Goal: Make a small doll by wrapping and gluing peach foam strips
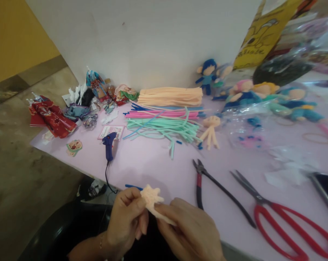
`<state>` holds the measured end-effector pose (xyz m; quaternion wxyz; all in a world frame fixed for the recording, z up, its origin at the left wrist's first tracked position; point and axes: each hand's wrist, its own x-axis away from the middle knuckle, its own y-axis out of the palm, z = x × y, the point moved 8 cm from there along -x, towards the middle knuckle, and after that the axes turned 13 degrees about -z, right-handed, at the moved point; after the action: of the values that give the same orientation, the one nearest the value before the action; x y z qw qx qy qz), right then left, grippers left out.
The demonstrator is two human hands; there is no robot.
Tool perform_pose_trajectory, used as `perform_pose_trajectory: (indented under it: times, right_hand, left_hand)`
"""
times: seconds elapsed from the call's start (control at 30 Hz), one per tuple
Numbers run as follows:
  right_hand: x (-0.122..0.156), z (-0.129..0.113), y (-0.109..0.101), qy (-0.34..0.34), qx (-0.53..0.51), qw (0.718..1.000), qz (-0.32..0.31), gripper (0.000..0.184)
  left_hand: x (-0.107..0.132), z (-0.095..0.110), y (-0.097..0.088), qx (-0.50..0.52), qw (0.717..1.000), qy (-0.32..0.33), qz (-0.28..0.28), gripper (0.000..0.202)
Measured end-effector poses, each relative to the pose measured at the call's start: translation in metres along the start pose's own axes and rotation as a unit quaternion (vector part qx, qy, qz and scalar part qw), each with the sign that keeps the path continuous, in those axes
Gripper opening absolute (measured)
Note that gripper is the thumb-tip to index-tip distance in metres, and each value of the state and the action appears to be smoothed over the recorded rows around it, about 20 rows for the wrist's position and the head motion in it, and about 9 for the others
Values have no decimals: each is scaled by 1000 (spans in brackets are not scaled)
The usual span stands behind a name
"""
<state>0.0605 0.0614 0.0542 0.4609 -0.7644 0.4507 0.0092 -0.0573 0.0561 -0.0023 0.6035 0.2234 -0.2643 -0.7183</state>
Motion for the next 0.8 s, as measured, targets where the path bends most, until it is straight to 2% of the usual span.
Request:
perform_pose_trajectory:
  times: [0.17, 0.3, 0.47, 0.63, 0.8]
  right_hand:
    - [2, 4, 1, 18, -16, 1000, -5, 19]
    - [1, 1, 2, 5, -30, 999, -15, 17]
    - [-3, -7, -5, 25, -30, 999, 35, 16]
    - [-7, -9, -9, 9, -133, 990, 48, 8]
    - [-7, -4, -7, 53, -195, 979, 3, 13]
  left_hand:
    - [0, 0, -2, -14, 1000, 7, -2, 40]
    - [1, 1, -3, -22, 1000, 10, 3, 43]
    - [0, 3, -5, -27, 1000, 9, -1, 45]
    - [-2, 10, -5, -14, 999, 24, -20, 41]
    - [-5, 14, -2, 13, 999, 11, -52, 38]
